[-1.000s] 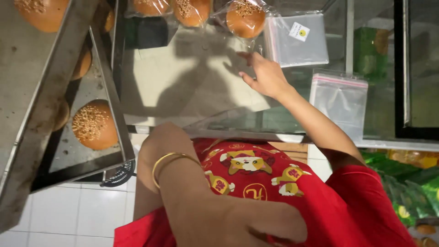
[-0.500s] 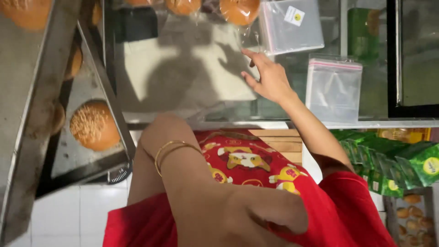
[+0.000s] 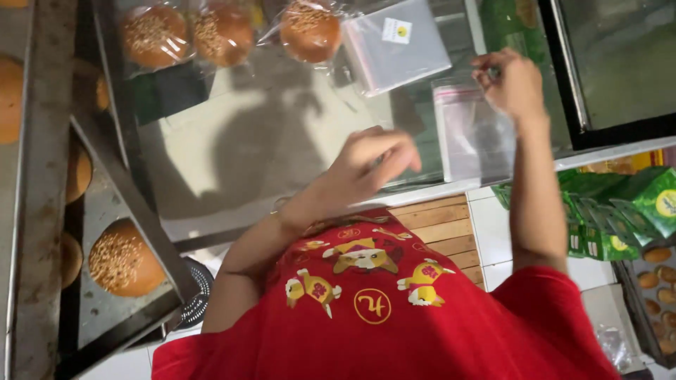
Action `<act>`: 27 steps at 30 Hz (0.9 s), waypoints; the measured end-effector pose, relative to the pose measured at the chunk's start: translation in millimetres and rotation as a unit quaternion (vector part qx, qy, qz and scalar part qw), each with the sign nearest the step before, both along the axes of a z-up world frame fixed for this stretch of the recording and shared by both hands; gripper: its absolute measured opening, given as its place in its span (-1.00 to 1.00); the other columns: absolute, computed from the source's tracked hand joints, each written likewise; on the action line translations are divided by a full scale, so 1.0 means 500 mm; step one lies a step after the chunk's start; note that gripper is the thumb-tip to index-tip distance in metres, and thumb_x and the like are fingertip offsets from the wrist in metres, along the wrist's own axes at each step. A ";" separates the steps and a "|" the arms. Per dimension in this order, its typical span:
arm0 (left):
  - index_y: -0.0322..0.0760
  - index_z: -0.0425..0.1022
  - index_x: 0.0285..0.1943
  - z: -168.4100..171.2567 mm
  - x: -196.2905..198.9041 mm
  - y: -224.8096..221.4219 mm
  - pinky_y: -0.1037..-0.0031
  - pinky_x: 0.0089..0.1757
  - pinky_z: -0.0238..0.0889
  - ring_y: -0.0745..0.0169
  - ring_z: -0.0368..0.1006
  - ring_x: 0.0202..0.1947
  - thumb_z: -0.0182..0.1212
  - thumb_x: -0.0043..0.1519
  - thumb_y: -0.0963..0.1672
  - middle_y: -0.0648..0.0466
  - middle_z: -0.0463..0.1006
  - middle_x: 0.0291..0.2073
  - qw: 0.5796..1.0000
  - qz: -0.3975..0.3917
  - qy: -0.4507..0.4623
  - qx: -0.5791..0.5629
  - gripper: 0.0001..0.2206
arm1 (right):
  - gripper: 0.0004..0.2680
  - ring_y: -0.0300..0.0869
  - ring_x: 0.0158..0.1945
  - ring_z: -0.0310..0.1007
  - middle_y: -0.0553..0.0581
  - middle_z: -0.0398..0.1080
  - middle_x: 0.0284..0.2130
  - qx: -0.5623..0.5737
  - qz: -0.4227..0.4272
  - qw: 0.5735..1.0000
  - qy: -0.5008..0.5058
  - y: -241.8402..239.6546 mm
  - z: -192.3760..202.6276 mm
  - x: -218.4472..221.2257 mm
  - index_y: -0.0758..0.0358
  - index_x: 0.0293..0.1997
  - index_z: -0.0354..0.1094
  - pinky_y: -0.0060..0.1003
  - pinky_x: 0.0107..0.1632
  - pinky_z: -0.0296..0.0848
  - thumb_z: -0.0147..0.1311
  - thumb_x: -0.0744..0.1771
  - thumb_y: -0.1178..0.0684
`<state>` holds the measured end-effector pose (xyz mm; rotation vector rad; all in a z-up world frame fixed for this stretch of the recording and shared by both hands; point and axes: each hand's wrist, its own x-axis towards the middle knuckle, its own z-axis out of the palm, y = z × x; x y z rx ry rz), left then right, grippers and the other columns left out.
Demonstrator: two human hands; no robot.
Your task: The person picks up baked buns from a metal tray and places them individually into plastic bags on a counter.
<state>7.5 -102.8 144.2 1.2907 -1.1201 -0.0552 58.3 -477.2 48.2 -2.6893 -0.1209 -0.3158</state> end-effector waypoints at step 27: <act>0.12 0.20 0.52 -0.445 -0.045 -0.279 -0.32 0.39 -0.42 -0.02 -0.20 0.58 0.09 0.33 0.11 0.11 -0.02 0.57 0.895 0.096 -0.243 0.363 -0.45 | -0.79 -0.20 -0.48 0.58 0.15 0.60 -0.42 0.123 0.085 0.881 0.449 -0.143 -0.062 0.198 0.19 -0.01 0.57 -0.28 -0.38 0.54 0.13 0.31 0.05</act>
